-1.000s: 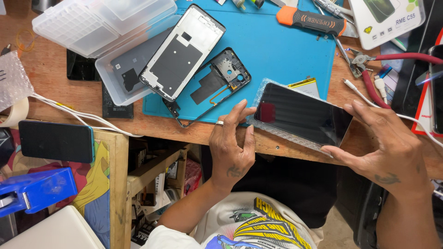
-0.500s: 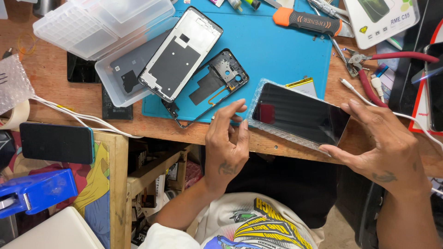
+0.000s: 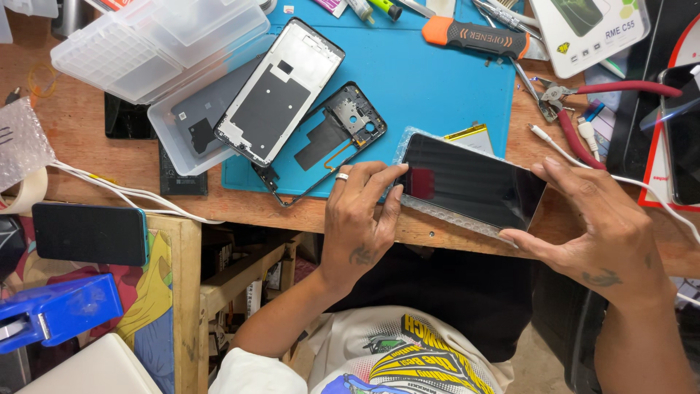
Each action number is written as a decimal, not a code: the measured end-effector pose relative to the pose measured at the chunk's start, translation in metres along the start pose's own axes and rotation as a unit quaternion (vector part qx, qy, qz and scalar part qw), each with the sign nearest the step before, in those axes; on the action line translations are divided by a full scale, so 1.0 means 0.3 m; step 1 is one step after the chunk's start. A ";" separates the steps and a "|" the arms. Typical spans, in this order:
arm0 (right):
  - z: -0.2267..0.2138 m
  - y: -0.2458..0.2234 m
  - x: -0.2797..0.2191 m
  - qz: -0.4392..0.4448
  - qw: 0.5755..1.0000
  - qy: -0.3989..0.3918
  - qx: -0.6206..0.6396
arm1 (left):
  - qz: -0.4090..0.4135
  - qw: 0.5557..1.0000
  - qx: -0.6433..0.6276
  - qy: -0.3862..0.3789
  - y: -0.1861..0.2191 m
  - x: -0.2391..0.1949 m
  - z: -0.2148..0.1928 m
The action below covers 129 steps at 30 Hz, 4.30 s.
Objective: The person removes a protective film from a new smartphone screen and then handles a disassembled phone, aligning and connecting internal ribbon cables. The person works at a cluttered repair bench with multiple phone parts and tools visible.
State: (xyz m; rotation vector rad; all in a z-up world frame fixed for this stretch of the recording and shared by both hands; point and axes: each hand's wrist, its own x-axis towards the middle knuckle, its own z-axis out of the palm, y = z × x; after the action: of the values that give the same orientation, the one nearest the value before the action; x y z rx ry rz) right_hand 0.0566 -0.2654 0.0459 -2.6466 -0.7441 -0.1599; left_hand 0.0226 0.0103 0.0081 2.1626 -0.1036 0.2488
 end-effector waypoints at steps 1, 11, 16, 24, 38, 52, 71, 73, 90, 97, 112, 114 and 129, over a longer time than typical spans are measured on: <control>0.000 0.001 -0.001 0.000 1.000 0.000 0.002 | 0.001 1.000 0.003 -0.001 0.000 0.000 0.002; -0.002 -0.002 -0.005 -0.001 1.000 0.006 0.022 | -0.001 1.000 0.020 -0.003 0.006 0.004 0.005; 0.001 -0.002 -0.007 0.003 1.000 0.008 0.028 | 0.001 1.000 0.028 -0.002 0.007 0.009 0.009; 0.002 -0.003 -0.009 0.003 0.999 0.011 0.032 | 0.006 0.999 0.032 -0.002 0.008 0.010 0.008; 0.023 0.019 -0.048 0.024 0.996 0.026 0.080 | 0.003 0.999 0.041 -0.012 0.014 0.012 0.012; 0.031 0.022 -0.059 0.016 0.997 0.028 0.071 | -0.007 0.999 0.044 -0.010 0.012 0.007 0.019; 0.029 0.019 -0.035 0.008 0.999 0.019 0.042 | -0.037 0.999 0.026 -0.001 0.014 0.019 0.024; 0.034 0.027 -0.036 0.002 0.999 0.018 0.040 | -0.038 0.999 0.025 0.001 0.015 0.022 0.026; 0.041 0.035 -0.035 0.018 0.996 0.020 0.084 | -0.071 0.997 0.020 0.027 0.032 0.047 0.041; 0.044 0.035 -0.049 0.027 0.996 0.014 0.089 | -0.074 0.997 0.026 0.023 0.029 0.042 0.043; 0.048 0.037 -0.054 0.018 0.995 0.021 0.099 | -0.084 0.996 0.028 0.025 0.030 0.038 0.048; 0.045 0.036 -0.053 0.017 0.995 0.021 0.099 | -0.084 0.996 0.028 0.024 0.030 0.037 0.047; 0.041 0.029 -0.050 0.017 0.995 0.020 0.094 | -0.075 0.996 0.027 0.030 0.026 0.034 0.050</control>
State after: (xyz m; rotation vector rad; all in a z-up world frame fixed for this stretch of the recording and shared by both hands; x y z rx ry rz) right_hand 0.0485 -0.2747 0.0287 -2.4688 -0.6666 -0.1258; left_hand 0.0335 -0.0063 0.0083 2.2019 0.1003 0.2314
